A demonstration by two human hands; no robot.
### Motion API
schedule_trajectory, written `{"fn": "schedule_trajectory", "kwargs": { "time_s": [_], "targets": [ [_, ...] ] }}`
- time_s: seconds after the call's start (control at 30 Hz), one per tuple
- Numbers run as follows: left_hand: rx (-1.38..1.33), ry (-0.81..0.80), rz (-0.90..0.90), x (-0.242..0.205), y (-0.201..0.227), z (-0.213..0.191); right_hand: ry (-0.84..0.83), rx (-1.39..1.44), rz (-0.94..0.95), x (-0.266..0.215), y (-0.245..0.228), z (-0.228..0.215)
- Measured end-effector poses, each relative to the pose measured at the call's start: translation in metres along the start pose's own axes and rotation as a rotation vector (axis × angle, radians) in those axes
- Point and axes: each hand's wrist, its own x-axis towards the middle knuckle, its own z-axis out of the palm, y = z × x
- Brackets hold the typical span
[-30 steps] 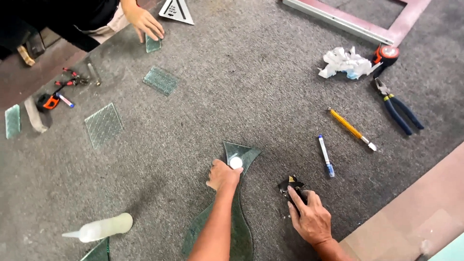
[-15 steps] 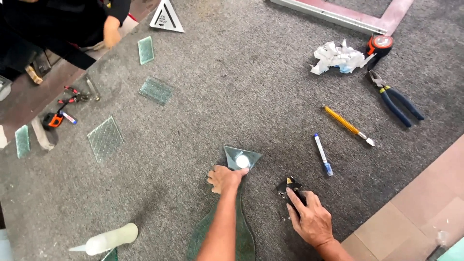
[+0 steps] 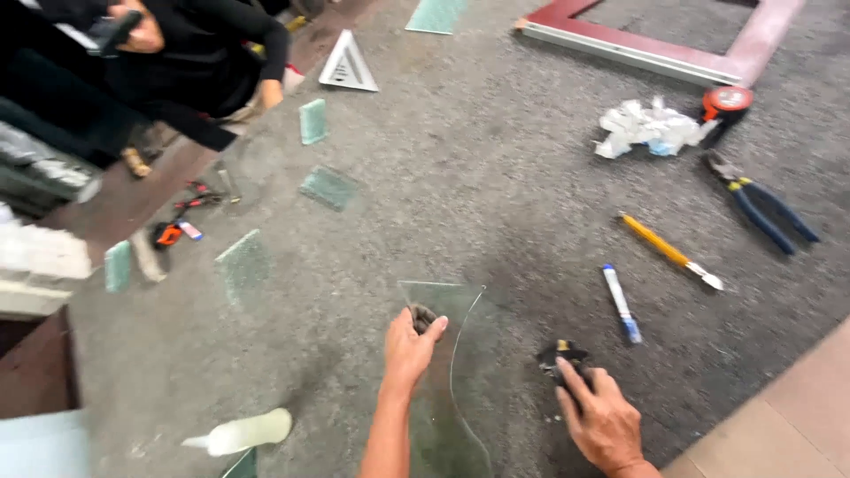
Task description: Sanding and smoothing the sharp edges of a custom-cut curved glass piece using a handheld abrasive stone.
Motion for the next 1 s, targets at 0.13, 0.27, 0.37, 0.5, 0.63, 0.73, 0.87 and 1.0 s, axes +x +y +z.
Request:
{"fn": "schedule_trajectory", "kwargs": {
  "time_s": [0.13,0.27,0.37,0.5,0.63,0.73,0.87,1.0],
  "targets": [
    [-0.005,0.222,0.062,-0.052,-0.016,-0.036,-0.054,0.525,0.21,0.032,-0.01,0.003],
    [-0.378,0.339,0.061,-0.1,-0.008,-0.046,-0.081,0.819,0.17,0.079,-0.148,-0.1],
    [-0.237,0.461,0.29,-0.107,-0.023,-0.049,-0.206,0.797,-0.097,0.096,-0.238,-0.152],
    [-0.925,0.444,0.397,-0.117,-0.011,-0.053,-0.158,0.689,-0.488,0.092,-0.305,-0.185],
    [-0.294,0.74,0.375,-0.125,-0.017,-0.055,-0.169,0.463,-0.359,0.118,-0.306,-0.163],
    [-0.398,0.78,0.424,-0.112,-0.029,-0.047,-0.148,0.389,-0.41,0.114,-0.314,-0.181],
    [0.869,1.247,0.679,-0.117,-0.039,-0.032,-0.08,0.622,-0.711,0.081,-0.323,-0.193],
    [-0.839,0.587,0.362,-0.102,-0.056,-0.039,-0.087,0.501,-0.565,0.082,-0.323,-0.187]
  ]
}}
